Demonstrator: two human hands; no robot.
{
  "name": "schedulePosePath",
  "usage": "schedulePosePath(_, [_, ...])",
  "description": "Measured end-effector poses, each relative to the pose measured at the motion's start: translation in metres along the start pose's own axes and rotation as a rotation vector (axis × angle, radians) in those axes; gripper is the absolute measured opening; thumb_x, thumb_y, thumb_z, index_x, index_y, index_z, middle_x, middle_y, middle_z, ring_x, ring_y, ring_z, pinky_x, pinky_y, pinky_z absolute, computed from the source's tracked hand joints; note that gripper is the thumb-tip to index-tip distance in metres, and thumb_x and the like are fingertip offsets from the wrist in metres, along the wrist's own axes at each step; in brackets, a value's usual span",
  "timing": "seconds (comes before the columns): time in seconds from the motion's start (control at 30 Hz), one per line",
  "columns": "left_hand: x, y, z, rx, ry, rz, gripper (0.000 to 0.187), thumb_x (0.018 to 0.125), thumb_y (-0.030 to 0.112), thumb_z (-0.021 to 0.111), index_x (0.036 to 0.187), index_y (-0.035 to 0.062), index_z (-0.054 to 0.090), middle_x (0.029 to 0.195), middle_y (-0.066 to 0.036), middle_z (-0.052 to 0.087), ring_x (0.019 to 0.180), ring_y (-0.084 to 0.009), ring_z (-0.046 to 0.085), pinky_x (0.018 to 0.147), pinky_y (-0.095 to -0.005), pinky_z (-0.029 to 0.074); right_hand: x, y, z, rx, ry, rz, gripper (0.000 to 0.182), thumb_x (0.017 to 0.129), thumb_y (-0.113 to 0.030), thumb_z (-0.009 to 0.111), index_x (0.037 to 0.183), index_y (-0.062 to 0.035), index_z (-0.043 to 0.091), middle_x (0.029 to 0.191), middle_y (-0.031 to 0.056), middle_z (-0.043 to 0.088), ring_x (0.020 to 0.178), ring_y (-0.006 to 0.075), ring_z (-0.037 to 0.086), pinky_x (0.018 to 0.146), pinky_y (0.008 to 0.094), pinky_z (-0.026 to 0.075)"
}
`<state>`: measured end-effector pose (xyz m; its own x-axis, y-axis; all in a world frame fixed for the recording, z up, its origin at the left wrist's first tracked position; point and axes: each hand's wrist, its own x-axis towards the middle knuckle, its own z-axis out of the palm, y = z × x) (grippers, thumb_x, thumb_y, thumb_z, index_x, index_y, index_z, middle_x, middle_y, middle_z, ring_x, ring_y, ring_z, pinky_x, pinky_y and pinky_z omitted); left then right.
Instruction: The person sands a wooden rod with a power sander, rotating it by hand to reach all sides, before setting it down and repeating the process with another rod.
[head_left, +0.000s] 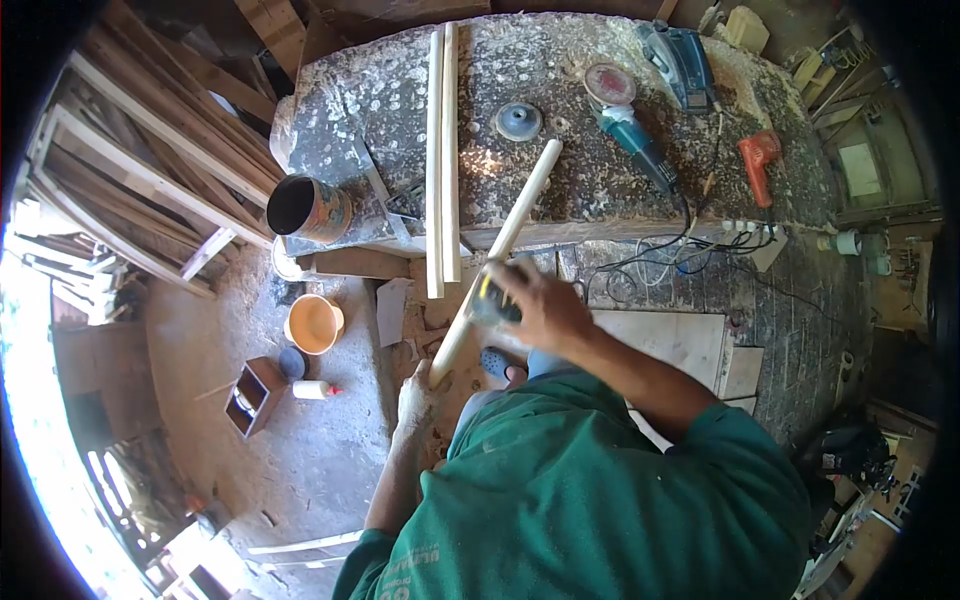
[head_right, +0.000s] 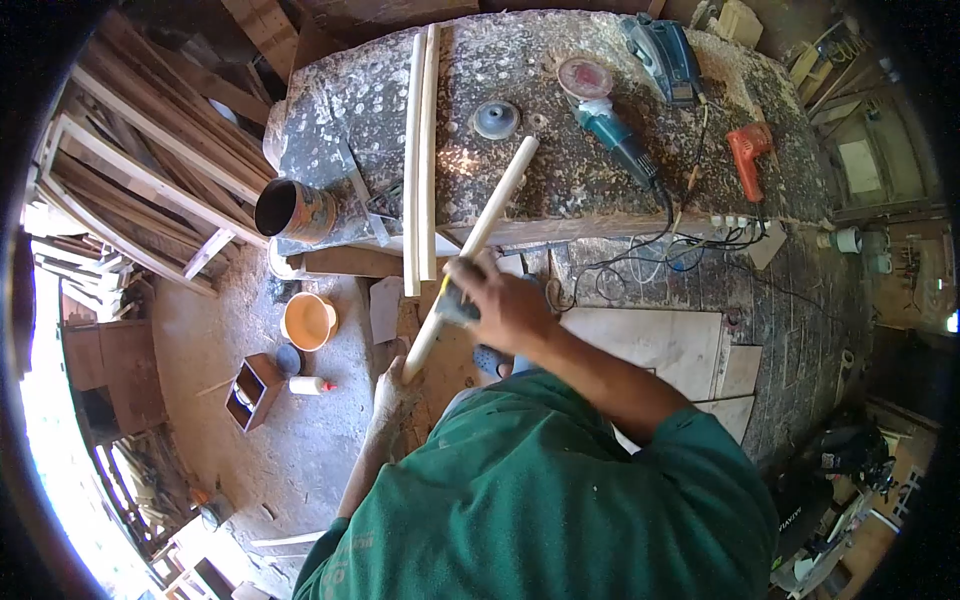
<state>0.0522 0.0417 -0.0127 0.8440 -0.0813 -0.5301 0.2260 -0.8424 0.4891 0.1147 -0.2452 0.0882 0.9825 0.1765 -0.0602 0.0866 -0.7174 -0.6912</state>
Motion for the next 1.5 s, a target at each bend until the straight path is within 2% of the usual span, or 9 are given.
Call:
schedulePosePath(0.1, [0.003,0.004,-0.01,-0.001,-0.004,-0.054,0.036,0.088,0.038,0.068,0.105,0.0077,0.058,0.088,-0.024,0.07,0.086,-0.0446,0.068,0.073,-0.0527,0.052,0.042,0.066,-0.023,-0.159,0.112,0.147,0.066,0.079,-0.039,0.077,0.135,-0.0187,0.05,0.115,0.0175,0.057,0.084,0.0374,0.069,0.07,0.0482,0.058])
schedulePosePath(0.2, [0.005,0.012,-0.015,0.022,0.001,-0.046,0.033,0.088,0.034,0.068,0.106,0.0083,0.059,0.087,-0.024,0.07,0.085,-0.0444,0.068,0.073,-0.0531,0.052,0.086,0.132,-0.041,-0.378,0.211,0.018,0.075,0.073,-0.032,0.08,0.139,-0.0183,0.047,0.111,0.0214,0.056,0.088,0.0386,0.066,0.073,0.046,0.057])
schedulePosePath(0.47, [0.006,0.012,-0.011,0.063,0.008,-0.03,0.031,0.087,0.032,0.068,0.106,0.0085,0.059,0.088,-0.024,0.07,0.086,-0.0438,0.068,0.073,-0.0534,0.052,0.066,0.077,-0.119,-0.281,0.374,-0.006,0.077,0.072,-0.022,0.082,0.141,-0.0201,0.045,0.122,0.0161,0.057,0.098,0.0353,0.068,0.077,0.0424,0.059])
schedulePosePath(0.77, [0.003,0.033,-0.017,0.123,-0.017,-0.004,0.036,0.087,0.032,0.068,0.112,0.0087,0.057,0.089,-0.023,0.07,0.087,-0.0437,0.068,0.076,-0.0531,0.053,0.029,0.003,-0.014,-0.059,-0.033,0.029,0.078,0.07,-0.019,0.082,0.14,-0.0178,0.047,0.125,0.0149,0.054,0.096,0.0358,0.068,0.077,0.0455,0.059])
schedulePosePath(1.0, [0.01,0.024,0.017,0.103,-0.035,0.001,0.037,0.086,0.033,0.067,0.112,0.0075,0.059,0.088,-0.024,0.07,0.085,-0.0427,0.069,0.073,-0.0517,0.054,0.067,0.073,-0.037,-0.352,0.147,0.1,0.082,0.071,-0.033,0.081,0.144,-0.0188,0.046,0.123,0.014,0.055,0.098,0.0348,0.067,0.082,0.043,0.058])
schedulePosePath(1.13, [0.01,0.022,0.032,0.099,-0.066,-0.028,0.037,0.085,0.034,0.069,0.107,0.0051,0.059,0.088,-0.024,0.07,0.084,-0.0415,0.069,0.074,-0.0536,0.053,0.136,0.132,-0.085,-0.421,0.234,0.39,0.086,0.072,-0.035,0.082,0.147,-0.0212,0.042,0.13,0.0195,0.053,0.105,0.0391,0.065,0.087,0.048,0.055])
schedulePosePath(1.37, [0.017,0.023,0.026,0.055,-0.095,-0.098,0.041,0.079,0.037,0.073,0.104,0.0042,0.069,0.088,-0.022,0.072,0.087,-0.0388,0.07,0.078,-0.0494,0.054,0.149,0.112,-0.096,-0.358,0.132,0.388,0.091,0.074,-0.036,0.082,0.152,-0.0248,0.036,0.137,0.028,0.048,0.101,0.0391,0.067,0.085,0.0464,0.056])
schedulePosePath(1.47, [0.032,0.005,0.029,-0.051,-0.179,-0.124,0.041,0.079,0.035,0.074,0.103,0.0018,0.071,0.085,-0.021,0.072,0.082,-0.0345,0.071,0.074,-0.0465,0.055,0.108,0.094,-0.034,-0.327,0.201,0.017,0.081,0.075,-0.036,0.08,0.145,-0.0134,0.046,0.124,0.0247,0.055,0.09,0.0367,0.067,0.076,0.0447,0.057])
schedulePosePath(1.5, [0.036,-0.001,0.032,-0.085,-0.23,-0.144,0.041,0.079,0.034,0.074,0.102,0.0008,0.07,0.083,-0.02,0.071,0.078,-0.0324,0.072,0.07,-0.0452,0.056,0.093,0.054,-0.033,-0.323,0.011,0.107,0.078,0.076,-0.038,0.08,0.142,-0.0118,0.048,0.119,0.0222,0.057,0.089,0.0354,0.068,0.073,0.0445,0.058])
